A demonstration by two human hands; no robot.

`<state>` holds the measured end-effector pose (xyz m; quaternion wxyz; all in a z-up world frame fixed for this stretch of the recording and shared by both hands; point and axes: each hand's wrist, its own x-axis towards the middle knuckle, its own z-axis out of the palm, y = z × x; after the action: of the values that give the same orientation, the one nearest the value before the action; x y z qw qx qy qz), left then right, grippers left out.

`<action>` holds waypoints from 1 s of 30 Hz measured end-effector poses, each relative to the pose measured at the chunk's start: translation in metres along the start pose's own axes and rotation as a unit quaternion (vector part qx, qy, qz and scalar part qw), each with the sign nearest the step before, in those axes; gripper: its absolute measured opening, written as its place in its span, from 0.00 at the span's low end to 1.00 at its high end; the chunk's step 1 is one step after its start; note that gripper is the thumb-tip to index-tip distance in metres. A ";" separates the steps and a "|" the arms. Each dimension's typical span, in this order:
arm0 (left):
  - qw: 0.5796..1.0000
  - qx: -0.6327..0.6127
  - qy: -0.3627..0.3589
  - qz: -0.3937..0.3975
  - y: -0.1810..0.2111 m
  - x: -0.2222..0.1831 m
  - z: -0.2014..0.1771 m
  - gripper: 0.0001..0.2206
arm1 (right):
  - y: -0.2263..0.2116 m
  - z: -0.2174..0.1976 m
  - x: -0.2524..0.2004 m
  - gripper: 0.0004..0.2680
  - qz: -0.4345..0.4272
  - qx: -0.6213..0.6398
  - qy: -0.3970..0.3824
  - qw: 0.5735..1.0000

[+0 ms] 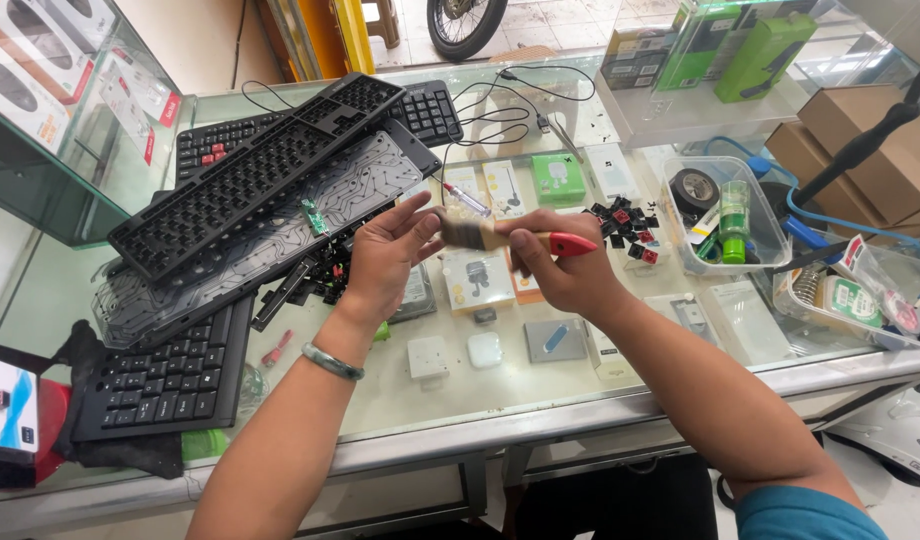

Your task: Cleaning individual mechanical keyboard switches using a small paintbrush at a repair bench.

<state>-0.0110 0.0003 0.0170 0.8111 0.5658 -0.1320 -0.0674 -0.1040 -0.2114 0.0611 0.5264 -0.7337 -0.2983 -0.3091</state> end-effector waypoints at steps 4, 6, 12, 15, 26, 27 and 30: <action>1.000 -0.001 -0.003 -0.008 -0.001 0.001 -0.003 0.21 | 0.001 -0.002 0.000 0.10 0.015 0.027 -0.008 0.999; 1.000 -0.002 -0.007 -0.008 0.001 -0.001 -0.001 0.21 | 0.002 -0.006 0.000 0.10 -0.009 0.017 0.025 1.000; 1.000 0.011 -0.005 -0.019 0.000 -0.002 0.003 0.21 | 0.000 -0.004 0.001 0.10 0.004 0.025 -0.011 1.000; 1.000 0.004 -0.006 -0.020 0.002 -0.001 0.001 0.21 | -0.002 -0.004 0.002 0.09 -0.011 0.005 0.005 1.000; 0.992 0.019 -0.096 -0.077 0.013 -0.021 0.019 0.27 | 0.002 0.018 0.005 0.09 -0.103 -0.141 -0.043 0.984; 0.990 0.004 -0.107 -0.094 0.011 -0.022 0.020 0.28 | -0.005 0.023 0.004 0.11 -0.096 -0.180 -0.085 0.975; 0.983 0.043 -0.142 -0.105 0.011 -0.021 0.015 0.33 | 0.028 0.017 -0.009 0.08 -0.062 -0.192 -0.079 0.976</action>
<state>-0.0357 -0.0038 0.0293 0.7476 0.5952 -0.1890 -0.2261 -0.0860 -0.2034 0.0334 0.3302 -0.8231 -0.3190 -0.3341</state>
